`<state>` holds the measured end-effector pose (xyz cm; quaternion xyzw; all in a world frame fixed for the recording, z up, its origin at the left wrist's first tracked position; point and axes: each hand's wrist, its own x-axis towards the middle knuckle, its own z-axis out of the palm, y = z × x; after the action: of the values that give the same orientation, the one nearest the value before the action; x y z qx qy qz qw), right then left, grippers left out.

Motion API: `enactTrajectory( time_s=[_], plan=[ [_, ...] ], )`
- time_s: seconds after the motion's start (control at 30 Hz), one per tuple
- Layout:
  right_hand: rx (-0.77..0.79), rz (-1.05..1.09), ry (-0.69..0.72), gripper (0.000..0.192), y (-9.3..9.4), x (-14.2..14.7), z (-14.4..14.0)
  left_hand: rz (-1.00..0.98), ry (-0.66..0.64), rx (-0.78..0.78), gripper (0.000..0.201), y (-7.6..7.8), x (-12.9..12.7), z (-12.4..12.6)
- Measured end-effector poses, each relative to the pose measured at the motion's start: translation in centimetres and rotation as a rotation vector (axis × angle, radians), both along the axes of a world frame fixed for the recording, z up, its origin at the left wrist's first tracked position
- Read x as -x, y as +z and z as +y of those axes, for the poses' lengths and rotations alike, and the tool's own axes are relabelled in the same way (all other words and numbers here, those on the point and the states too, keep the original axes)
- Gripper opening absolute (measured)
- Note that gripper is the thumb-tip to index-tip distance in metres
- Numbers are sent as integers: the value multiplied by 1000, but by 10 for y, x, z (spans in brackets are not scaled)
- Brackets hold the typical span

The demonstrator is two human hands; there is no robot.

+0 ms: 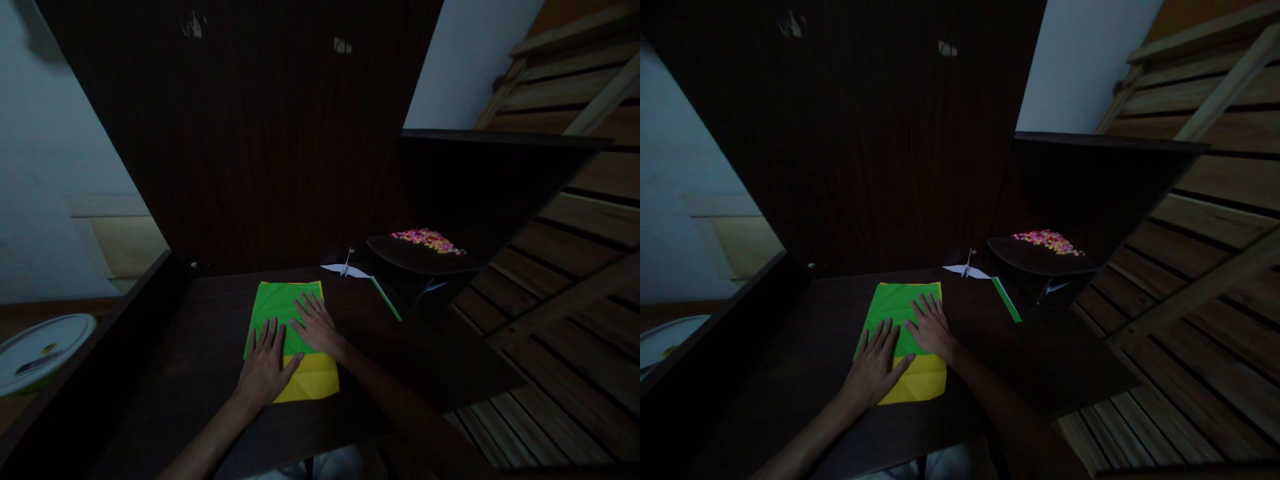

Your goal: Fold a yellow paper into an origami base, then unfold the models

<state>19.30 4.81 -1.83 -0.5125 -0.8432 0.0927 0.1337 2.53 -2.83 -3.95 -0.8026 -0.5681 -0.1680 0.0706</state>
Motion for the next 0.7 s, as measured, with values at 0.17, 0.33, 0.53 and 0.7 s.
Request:
enactTrajectory(
  time_s=[0.17, 0.33, 0.53, 0.7],
  plan=[
    [13, -25, -26, 64, 2, -3, 5, 17, -13, 18, 73, 3, 0, 1],
    [-21, -31, -18, 63, 5, 1, 7, 5, -52, 2, 69, 1, 2, 3],
    [-29, -17, 13, 58, 8, 5, 3, 1, -113, 7, 68, 3, 2, 4],
    [-42, 16, 47, 55, 13, 7, 0, -8, -48, 13, 67, 0, 11, 10]
  ],
)
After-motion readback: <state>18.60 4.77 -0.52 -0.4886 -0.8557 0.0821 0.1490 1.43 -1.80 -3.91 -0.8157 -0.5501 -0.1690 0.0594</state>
